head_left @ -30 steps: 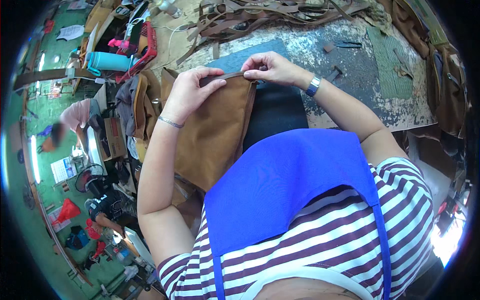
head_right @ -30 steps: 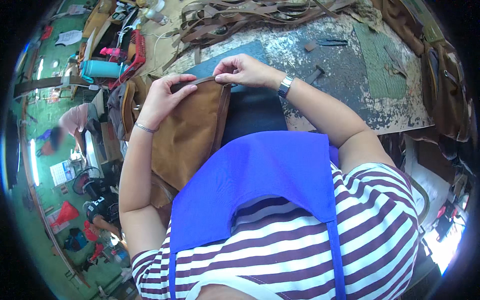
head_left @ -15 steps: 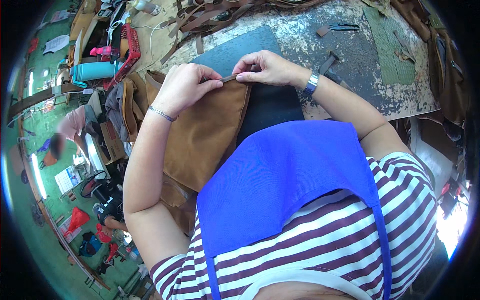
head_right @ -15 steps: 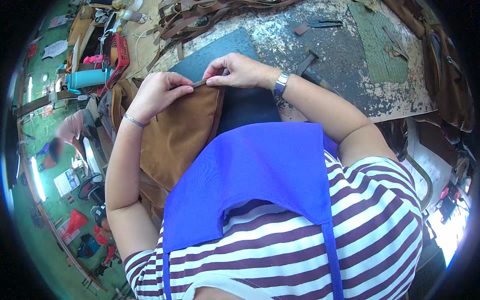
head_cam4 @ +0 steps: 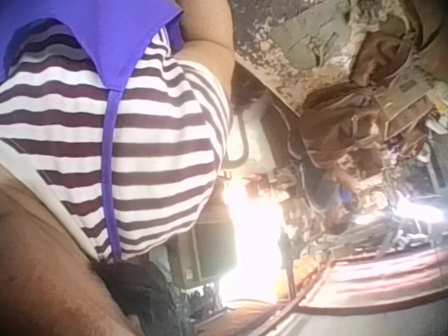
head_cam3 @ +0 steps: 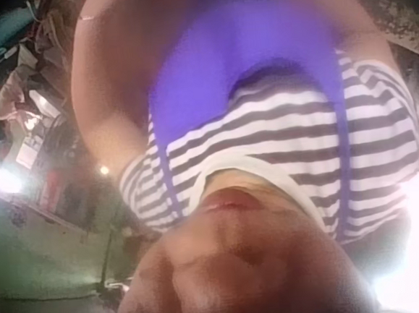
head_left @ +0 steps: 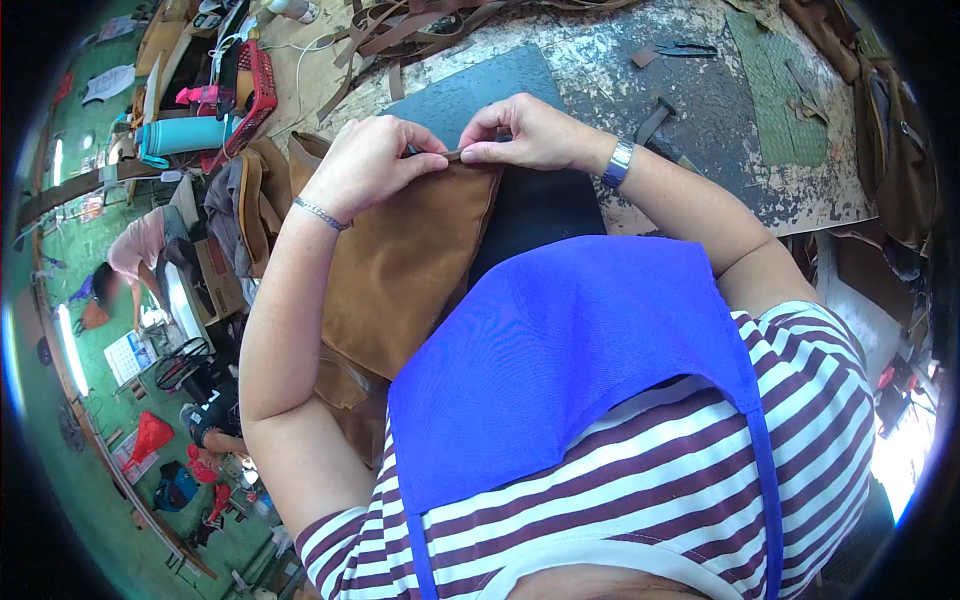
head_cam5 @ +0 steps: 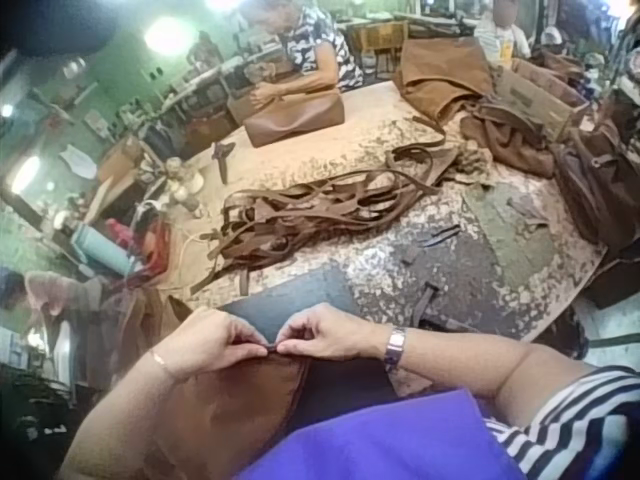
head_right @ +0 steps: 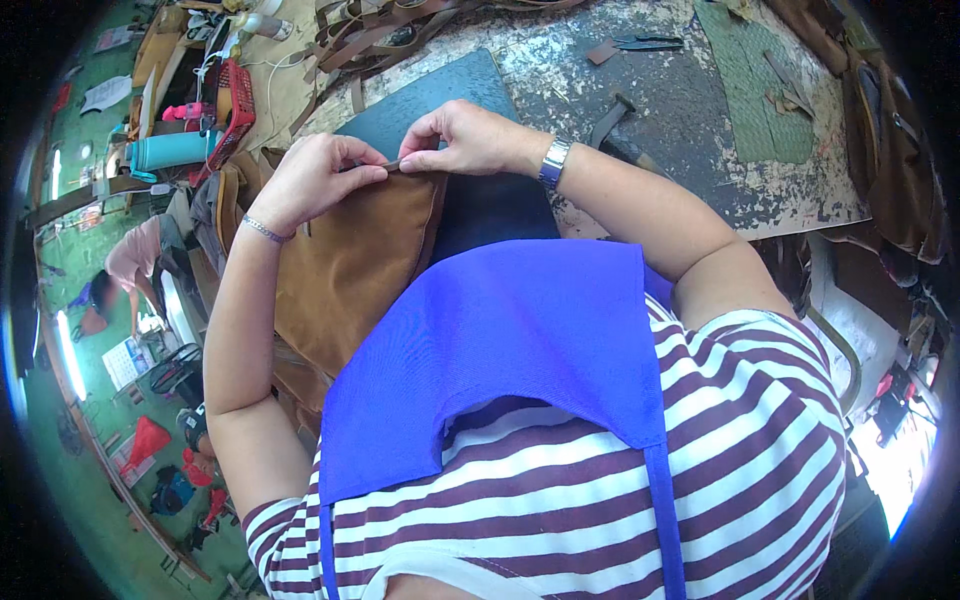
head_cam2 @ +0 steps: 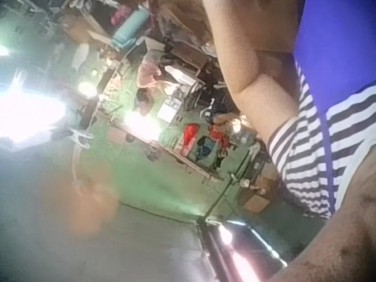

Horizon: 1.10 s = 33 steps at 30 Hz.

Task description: The recorder is assembling a leather bag by fitting leather straps and components together at a workbench.

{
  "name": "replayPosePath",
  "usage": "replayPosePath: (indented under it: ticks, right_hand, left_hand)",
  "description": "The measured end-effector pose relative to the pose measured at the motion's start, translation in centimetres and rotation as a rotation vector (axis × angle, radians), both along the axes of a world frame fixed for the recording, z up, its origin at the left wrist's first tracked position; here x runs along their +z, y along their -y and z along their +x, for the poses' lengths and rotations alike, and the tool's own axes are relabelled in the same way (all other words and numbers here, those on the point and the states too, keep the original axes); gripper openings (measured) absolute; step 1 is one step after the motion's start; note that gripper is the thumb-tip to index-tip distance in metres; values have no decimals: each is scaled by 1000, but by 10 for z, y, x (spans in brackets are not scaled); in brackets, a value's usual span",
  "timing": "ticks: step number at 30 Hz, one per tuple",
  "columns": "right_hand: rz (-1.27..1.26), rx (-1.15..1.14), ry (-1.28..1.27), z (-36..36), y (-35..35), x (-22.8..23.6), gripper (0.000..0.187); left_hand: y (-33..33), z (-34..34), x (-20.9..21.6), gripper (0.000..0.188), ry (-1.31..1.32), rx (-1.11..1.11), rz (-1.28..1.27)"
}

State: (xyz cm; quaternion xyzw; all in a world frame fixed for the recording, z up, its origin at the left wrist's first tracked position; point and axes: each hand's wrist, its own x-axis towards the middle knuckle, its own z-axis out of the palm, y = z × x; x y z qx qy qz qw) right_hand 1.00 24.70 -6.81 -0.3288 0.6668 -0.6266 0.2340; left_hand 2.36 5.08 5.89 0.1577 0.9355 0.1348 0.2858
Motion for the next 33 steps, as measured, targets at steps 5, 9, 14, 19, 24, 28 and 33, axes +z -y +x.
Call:
replayPosePath:
  ticks: [5, 9, 14, 19, 24, 28, 33]
  right_hand:
    - [10, 66, 91, -1, 1, 6, 23]
    - [12, 102, 180, -3, 2, -2, 23]
    - [-47, 81, 369, -7, -3, -17, 28]
    - [58, 81, 325, -4, -18, -19, 31]
    - [-10, 35, 87, 0, -11, -13, 31]
    - [55, -18, 103, 3, -6, 2, 29]
    - [48, -17, 148, 4, -6, 1, 28]
  left_hand:
    - [-2, 2, 0, 22, 2, 11, -17]
    - [-7, -1, -2, 24, 57, 10, -26]
    - [7, -5, -20, 24, 157, 109, 111]
    - [20, -4, -33, 24, 196, 160, 301]
    - [25, 5, -35, 18, 208, 276, 389]
    - [21, 9, -21, 19, 75, 184, 238]
    - [26, 16, -27, 18, -137, -14, 267]
